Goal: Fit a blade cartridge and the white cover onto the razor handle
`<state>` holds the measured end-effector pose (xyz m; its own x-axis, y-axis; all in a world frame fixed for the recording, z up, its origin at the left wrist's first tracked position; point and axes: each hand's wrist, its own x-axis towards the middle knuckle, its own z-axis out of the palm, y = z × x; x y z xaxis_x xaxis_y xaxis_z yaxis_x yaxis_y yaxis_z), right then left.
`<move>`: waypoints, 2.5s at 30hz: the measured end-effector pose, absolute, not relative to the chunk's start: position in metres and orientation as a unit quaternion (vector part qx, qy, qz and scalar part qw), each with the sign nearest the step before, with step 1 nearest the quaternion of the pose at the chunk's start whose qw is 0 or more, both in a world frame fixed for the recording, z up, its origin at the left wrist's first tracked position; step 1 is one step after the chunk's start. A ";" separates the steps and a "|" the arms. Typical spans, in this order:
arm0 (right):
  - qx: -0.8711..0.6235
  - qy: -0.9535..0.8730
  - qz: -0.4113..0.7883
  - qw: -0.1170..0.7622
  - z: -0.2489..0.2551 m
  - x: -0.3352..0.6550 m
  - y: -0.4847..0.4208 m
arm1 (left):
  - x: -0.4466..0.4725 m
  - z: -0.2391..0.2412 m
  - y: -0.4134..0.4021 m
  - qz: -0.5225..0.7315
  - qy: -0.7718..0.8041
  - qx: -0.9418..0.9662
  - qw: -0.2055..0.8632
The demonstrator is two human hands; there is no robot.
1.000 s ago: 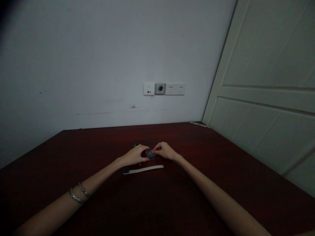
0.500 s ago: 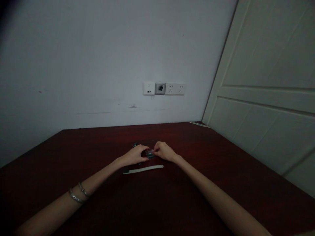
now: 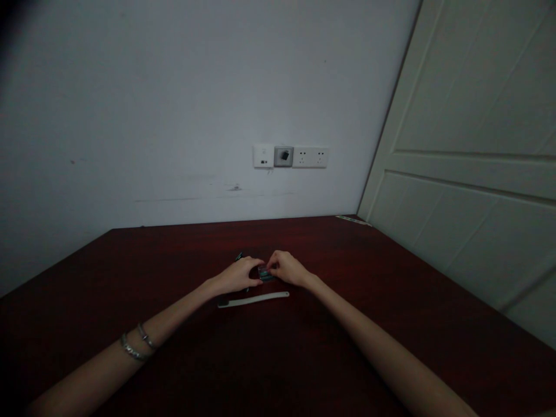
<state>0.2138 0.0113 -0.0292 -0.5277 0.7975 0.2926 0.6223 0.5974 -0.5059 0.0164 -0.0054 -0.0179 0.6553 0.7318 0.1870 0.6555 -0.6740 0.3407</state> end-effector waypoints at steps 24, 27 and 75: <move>-0.539 -0.821 0.070 0.174 -0.002 0.127 -0.018 | -0.042 0.044 -0.005 0.384 0.447 0.806 0.052; -0.554 -0.817 0.052 0.149 -0.004 0.118 -0.022 | -0.047 0.041 -0.005 0.377 0.451 0.808 0.051; -0.722 -0.680 0.046 0.120 -0.016 0.338 0.001 | 0.014 -0.015 -0.001 0.169 0.366 0.901 0.159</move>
<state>0.3379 0.0007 -0.0162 0.0706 0.9927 0.0976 0.9708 -0.0459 -0.2356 0.0136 -0.0011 -0.0149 0.6754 0.7131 0.1878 0.6058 -0.6818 0.4101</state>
